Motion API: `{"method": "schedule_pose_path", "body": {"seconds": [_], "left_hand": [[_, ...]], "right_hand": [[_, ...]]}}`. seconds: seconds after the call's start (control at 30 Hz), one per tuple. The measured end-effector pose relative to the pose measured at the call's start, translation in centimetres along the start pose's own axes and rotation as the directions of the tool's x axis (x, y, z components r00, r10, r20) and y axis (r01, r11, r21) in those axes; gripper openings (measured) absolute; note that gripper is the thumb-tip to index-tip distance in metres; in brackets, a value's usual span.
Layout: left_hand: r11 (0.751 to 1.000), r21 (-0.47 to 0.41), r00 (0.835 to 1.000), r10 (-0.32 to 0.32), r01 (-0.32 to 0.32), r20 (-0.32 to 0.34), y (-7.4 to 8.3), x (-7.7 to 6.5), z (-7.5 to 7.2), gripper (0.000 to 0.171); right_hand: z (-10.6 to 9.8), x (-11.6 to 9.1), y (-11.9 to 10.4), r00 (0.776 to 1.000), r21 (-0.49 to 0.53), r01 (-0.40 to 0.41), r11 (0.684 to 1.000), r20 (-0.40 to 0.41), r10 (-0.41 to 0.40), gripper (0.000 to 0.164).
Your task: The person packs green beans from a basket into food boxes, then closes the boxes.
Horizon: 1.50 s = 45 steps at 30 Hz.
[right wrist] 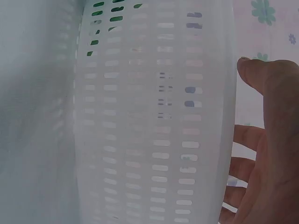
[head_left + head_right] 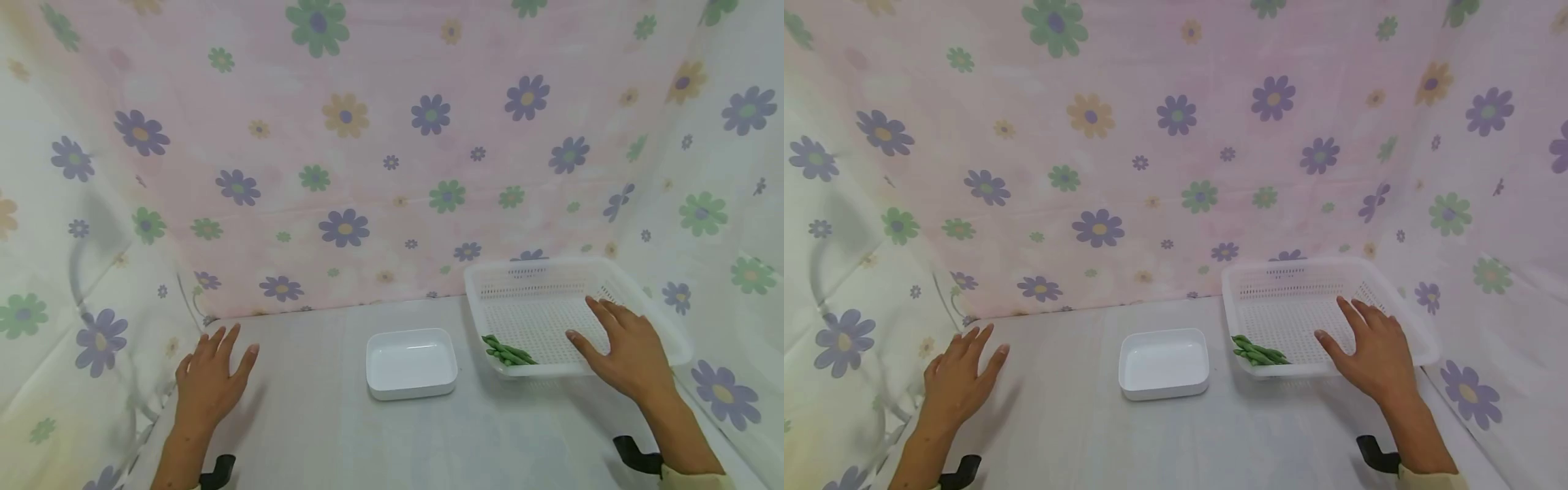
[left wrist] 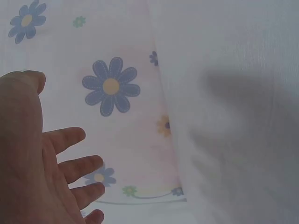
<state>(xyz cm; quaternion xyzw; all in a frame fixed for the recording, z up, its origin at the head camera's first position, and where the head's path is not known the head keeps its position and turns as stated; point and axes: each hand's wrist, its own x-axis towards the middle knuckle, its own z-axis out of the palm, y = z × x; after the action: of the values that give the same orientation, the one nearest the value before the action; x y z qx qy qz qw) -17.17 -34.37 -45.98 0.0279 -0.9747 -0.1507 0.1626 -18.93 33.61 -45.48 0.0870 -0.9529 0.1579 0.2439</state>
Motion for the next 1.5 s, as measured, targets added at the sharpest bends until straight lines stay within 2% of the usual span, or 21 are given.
{"method": "schedule_pose_path", "body": {"seconds": [0.2, 0.43, 0.7, 0.8, 1.03, 1.27, 1.4, 1.5], "left_hand": [[0.999, -0.051, 0.999, 0.006, -0.009, -0.044, 0.7, -0.1, 0.3, 0.070], [0.991, -0.137, 0.998, -0.005, -0.003, -0.056, 2.0, 0.1, 1.2, 0.066], [0.971, -0.230, 0.993, 0.039, -0.065, -0.115, 3.7, -0.1, 2.3, 0.055], [0.961, -0.272, 0.995, 0.026, -0.053, -0.100, 4.2, -0.2, 2.7, 0.055], [0.918, -0.397, 1.000, -0.011, 0.006, -0.011, 5.8, -0.2, 3.9, 0.056], [0.889, -0.458, 1.000, -0.002, -0.007, -0.018, 7.8, 0.3, 5.0, 0.053], [0.859, -0.512, 1.000, -0.002, 0.004, 0.004, 9.2, 0.6, 6.0, 0.051], [0.835, -0.549, 0.999, -0.001, 0.026, 0.046, 10.2, 0.7, 7.1, 0.051]], "right_hand": [[0.3, -0.2, -0.3, 1.000, 0.040, 0.003, 0.999, -0.024, -0.002, 0.072], [0.5, 0.2, -1.3, 0.997, 0.080, 0.028, 0.996, -0.068, -0.022, 0.067], [0.6, 1.0, -3.2, 0.996, 0.134, 0.049, 0.990, -0.083, -0.038, 0.059], [0.6, 1.3, -3.9, 0.996, 0.149, 0.047, 0.988, -0.082, -0.035, 0.056], [0.7, 2.0, -5.4, 0.997, 0.200, 0.038, 0.979, -0.078, -0.023, 0.047], [1.2, 2.4, -7.0, 1.000, 0.240, 0.013, 0.971, -0.014, -0.010, 0.044], [1.5, 2.2, -7.5, 1.000, 0.259, 0.009, 0.966, -0.007, -0.008, 0.041], [2.0, 2.2, -7.7, 1.000, 0.271, 0.017, 0.962, 0.004, -0.018, 0.039]]}}
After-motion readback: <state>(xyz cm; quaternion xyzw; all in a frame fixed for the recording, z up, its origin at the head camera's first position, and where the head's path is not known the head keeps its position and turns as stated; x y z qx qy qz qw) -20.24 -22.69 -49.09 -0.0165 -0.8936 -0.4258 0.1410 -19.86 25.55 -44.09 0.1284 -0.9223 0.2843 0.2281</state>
